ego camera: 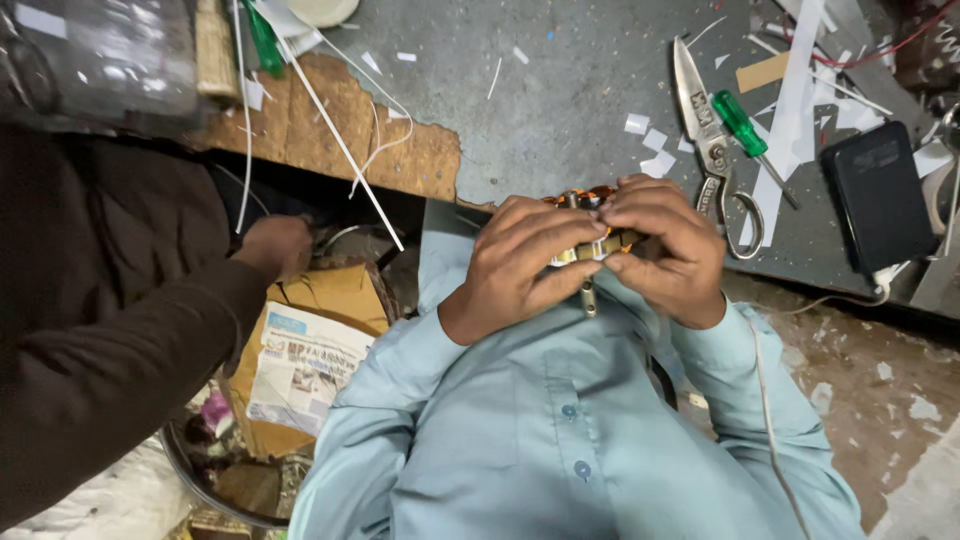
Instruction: The person assembles a circular electrical component by inserting small white pieces into slots and securing them with a green screwdriver. They also use a match to heat a wire and cut a white strip with scissors.
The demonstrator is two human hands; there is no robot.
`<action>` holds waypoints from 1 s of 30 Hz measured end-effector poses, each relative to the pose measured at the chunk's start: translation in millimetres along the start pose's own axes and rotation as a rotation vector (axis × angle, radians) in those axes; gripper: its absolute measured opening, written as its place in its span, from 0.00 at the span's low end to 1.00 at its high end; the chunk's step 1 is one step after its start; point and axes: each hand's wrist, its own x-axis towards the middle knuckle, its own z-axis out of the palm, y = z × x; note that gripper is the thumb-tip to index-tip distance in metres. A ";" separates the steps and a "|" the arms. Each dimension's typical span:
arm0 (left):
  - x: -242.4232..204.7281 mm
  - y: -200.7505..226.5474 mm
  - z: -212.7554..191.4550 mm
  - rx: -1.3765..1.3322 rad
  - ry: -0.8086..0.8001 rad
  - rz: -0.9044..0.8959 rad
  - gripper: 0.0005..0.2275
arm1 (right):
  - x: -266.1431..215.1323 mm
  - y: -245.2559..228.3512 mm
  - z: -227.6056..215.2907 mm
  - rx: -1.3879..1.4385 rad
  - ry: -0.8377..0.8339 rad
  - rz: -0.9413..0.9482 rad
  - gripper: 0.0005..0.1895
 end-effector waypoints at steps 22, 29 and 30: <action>-6.8 1.2 -10.7 -0.047 -0.097 0.029 0.20 | -6.5 -13.5 -1.6 -0.087 -0.088 -0.010 0.22; -3.6 -8.9 5.5 0.013 0.008 -0.100 0.20 | -14.5 3.0 -35.5 -0.393 0.252 0.207 0.15; -2.2 -12.3 9.3 -0.021 0.071 -0.108 0.20 | -14.1 8.6 -45.3 -0.699 0.253 0.211 0.12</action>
